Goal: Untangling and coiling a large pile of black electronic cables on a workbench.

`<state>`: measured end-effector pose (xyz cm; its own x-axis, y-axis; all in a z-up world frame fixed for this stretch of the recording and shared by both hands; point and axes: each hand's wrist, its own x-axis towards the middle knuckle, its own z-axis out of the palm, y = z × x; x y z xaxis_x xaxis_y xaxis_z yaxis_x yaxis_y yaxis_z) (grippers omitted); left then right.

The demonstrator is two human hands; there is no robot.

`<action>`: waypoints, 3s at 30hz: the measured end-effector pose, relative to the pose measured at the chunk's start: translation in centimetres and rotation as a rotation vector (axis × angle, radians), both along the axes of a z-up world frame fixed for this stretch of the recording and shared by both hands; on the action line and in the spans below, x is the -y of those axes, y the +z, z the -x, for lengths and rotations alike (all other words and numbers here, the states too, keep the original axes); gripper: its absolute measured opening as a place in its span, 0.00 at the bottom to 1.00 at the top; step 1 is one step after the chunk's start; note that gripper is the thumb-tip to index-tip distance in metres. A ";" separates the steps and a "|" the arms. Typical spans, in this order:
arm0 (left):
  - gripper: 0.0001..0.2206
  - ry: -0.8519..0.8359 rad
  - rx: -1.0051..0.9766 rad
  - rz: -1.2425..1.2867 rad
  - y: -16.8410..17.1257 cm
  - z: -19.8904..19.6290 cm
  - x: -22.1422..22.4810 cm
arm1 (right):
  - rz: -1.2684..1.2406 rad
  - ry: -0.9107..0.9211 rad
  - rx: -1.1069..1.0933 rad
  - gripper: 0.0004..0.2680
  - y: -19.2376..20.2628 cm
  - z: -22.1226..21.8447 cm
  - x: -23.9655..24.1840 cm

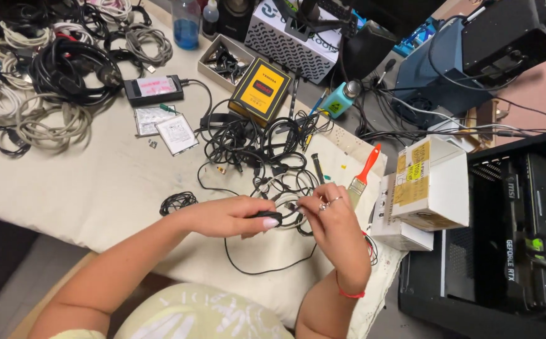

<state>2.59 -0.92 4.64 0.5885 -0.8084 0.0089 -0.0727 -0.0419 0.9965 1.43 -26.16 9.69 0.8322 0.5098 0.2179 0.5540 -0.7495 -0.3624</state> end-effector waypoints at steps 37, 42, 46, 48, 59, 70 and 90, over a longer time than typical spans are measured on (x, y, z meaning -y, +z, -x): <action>0.13 0.643 -0.173 0.498 -1.8 -1.0 -0.4 | -1.617 0.077 -1.461 0.07 -8.4 -2.9 -7.1; 0.07 0.804 0.271 0.137 -1.0 -0.3 -0.1 | -1.455 0.031 -1.238 0.06 -9.8 -2.4 -7.6; 0.08 0.798 0.284 0.125 -0.5 0.0 -0.6 | -1.301 0.039 -1.137 0.04 -11.3 -3.2 -7.2; 0.09 0.774 0.164 0.172 -0.4 0.2 -1.1 | -1.241 0.088 -1.078 0.04 -9.9 -2.6 -7.1; 0.13 0.574 -0.352 0.549 1.3 1.3 -1.0 | -1.140 0.338 -1.080 0.17 -10.1 -3.7 -2.5; 0.19 0.138 -0.489 0.962 -4.0 1.5 0.4 | -1.401 0.372 -1.257 0.13 -13.6 -4.6 -0.2; 0.10 0.913 -0.002 0.387 -2.1 1.0 0.1 | -1.098 0.050 -0.784 0.13 -5.4 -0.9 -3.2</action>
<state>1.59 -1.05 2.50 0.9846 0.0132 0.1746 -0.1724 0.2472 0.9535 2.33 -22.93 4.27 0.9104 0.4135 0.0087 -0.0559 0.1440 -0.9880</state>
